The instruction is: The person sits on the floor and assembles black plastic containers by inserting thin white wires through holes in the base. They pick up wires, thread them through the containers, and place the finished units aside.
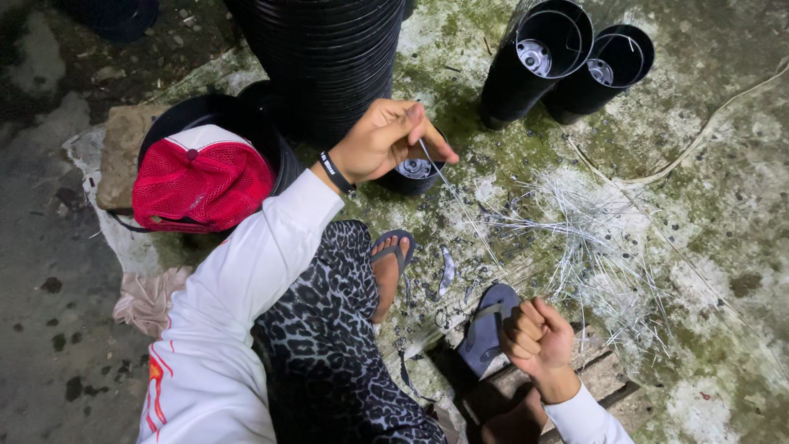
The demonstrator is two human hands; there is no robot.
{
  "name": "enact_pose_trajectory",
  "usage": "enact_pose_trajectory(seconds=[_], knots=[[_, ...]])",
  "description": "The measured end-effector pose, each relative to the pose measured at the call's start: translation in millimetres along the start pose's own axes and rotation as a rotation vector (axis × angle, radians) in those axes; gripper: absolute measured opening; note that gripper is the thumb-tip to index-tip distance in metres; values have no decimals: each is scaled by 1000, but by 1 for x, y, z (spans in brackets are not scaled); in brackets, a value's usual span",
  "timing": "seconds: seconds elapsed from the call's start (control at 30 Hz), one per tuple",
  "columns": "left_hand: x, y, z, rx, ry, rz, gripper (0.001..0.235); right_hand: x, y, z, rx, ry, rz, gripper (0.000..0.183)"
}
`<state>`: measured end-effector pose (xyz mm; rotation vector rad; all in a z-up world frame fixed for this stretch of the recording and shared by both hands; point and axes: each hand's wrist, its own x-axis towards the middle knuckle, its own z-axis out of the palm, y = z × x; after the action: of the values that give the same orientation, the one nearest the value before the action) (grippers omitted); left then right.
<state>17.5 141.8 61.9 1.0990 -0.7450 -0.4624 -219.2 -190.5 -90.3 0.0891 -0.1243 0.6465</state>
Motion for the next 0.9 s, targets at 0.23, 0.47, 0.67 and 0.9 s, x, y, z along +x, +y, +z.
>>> enact_pose_trajectory(seconds=[0.23, 0.47, 0.67, 0.9], knots=[[4, -18, -23, 76, 285, -259, 41, -8, -8, 4, -623, 347, -207, 42], [4, -31, -23, 109, 361, -274, 42, -12, -4, 2, -1730, 448, -449, 48], [5, -33, -22, 26, 294, -226, 39, -5, -22, 21, -2259, 301, -580, 44], [12, -38, -17, 343, 320, -271, 30, 28, -51, 47, -1277, 341, -838, 22]])
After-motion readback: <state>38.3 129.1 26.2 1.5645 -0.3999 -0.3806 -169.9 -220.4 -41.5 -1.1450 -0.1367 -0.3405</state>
